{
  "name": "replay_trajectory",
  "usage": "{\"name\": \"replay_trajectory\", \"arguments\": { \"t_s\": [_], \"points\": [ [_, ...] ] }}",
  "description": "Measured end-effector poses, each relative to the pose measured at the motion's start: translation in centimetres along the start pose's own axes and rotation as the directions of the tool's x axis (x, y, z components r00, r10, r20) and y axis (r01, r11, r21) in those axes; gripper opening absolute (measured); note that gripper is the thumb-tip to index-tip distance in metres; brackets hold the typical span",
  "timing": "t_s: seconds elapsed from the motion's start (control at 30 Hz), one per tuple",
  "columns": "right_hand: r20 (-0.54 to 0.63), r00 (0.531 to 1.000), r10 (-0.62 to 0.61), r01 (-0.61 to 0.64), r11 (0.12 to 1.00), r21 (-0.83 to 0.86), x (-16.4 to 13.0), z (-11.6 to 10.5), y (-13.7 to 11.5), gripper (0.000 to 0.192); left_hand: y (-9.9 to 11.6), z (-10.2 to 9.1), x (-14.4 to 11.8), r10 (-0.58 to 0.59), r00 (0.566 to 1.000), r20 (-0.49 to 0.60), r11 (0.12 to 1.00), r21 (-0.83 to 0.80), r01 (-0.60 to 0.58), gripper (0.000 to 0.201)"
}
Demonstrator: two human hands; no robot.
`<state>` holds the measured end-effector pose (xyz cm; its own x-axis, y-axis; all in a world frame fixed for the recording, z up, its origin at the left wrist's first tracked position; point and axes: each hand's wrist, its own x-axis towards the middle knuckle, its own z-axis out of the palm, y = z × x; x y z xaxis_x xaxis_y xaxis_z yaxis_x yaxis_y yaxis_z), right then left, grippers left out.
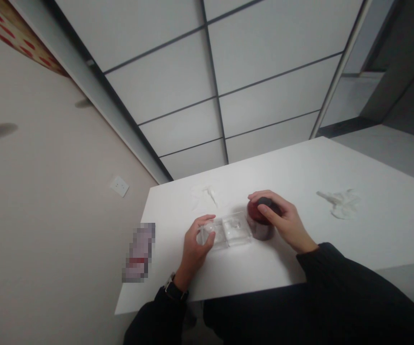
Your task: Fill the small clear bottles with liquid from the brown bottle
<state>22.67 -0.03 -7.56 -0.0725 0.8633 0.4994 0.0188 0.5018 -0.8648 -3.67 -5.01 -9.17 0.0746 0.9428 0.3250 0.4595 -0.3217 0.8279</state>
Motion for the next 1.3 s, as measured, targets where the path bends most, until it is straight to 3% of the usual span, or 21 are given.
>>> {"name": "replay_trajectory", "arguments": {
  "t_s": [0.3, 0.4, 0.47, 0.5, 0.57, 0.6, 0.63, 0.7, 0.8, 0.9, 1.0, 1.1, 1.3],
  "points": [
    [0.007, 1.000, 0.020, -0.020, 1.000, 0.025, 0.3, 0.1, -0.2, 0.026, -1.1, 0.1, 0.0, 0.055, 0.998, 0.002, 0.998, 0.002, -0.055, 0.022],
    [0.020, 0.999, 0.030, -0.030, 0.999, 0.029, 0.5, 0.1, -0.1, 0.026, -1.8, -0.1, -0.5, 0.088, 0.996, 0.008, 0.996, -0.008, -0.088, 0.061],
    [0.019, 0.999, 0.034, -0.035, 0.999, 0.036, 0.5, 0.0, -0.1, 0.026, -2.1, -0.8, -0.4, 0.122, 0.991, -0.049, 0.991, -0.043, -0.124, 0.094],
    [0.019, 0.999, 0.034, -0.035, 0.998, 0.043, 0.6, 0.0, -0.1, 0.026, -2.1, -1.4, -0.1, 0.119, 0.988, -0.102, 0.991, -0.046, -0.124, 0.099],
    [0.023, 0.999, 0.029, -0.030, 0.998, 0.056, 0.6, 0.1, -0.2, 0.025, -1.9, -2.7, 1.5, 0.057, 0.979, -0.197, 0.998, 0.023, -0.053, 0.082],
    [0.024, 0.999, 0.025, -0.027, 0.998, 0.060, 0.5, 0.1, -0.2, 0.024, -1.7, -3.3, 2.8, 0.006, 0.981, -0.194, 0.990, 0.137, 0.021, 0.073],
    [0.022, 0.999, 0.023, -0.025, 0.998, 0.062, 0.5, 0.1, -0.2, 0.024, -1.4, -3.7, 4.4, -0.045, 0.990, -0.136, 0.956, 0.280, 0.082, 0.070],
    [0.012, 1.000, 0.019, -0.020, 0.998, 0.058, 0.5, 0.1, -0.2, 0.023, -0.9, -4.0, 8.1, -0.084, 0.995, -0.056, 0.928, 0.359, 0.099, 0.059],
    [-0.001, 1.000, 0.010, -0.010, 0.999, 0.043, 0.6, 0.1, -0.2, 0.021, -0.7, -2.7, 13.5, -0.164, 0.985, 0.058, 0.866, 0.486, 0.116, 0.046],
    [-0.010, 1.000, -0.003, 0.003, 1.000, 0.027, 0.7, -0.1, -0.2, 0.019, -1.1, -0.8, 16.7, -0.246, 0.965, 0.091, 0.774, 0.618, 0.139, 0.039],
    [-0.017, 1.000, -0.014, 0.015, 1.000, 0.019, 0.8, -0.2, 0.0, 0.018, -1.6, 0.3, 17.7, -0.290, 0.952, 0.100, 0.713, 0.686, 0.145, 0.035],
    [-0.020, 1.000, -0.018, 0.019, 1.000, 0.018, 0.8, -0.2, 0.0, 0.019, -1.1, 0.0, 17.7, -0.294, 0.951, 0.093, 0.705, 0.693, 0.150, 0.029],
    [-0.027, 1.000, -0.012, 0.012, 1.000, 0.023, 0.7, -0.2, -0.1, 0.018, 4.3, -2.1, 14.3, -0.192, 0.977, 0.096, 0.858, 0.499, 0.120, 0.041]
  ]
}}
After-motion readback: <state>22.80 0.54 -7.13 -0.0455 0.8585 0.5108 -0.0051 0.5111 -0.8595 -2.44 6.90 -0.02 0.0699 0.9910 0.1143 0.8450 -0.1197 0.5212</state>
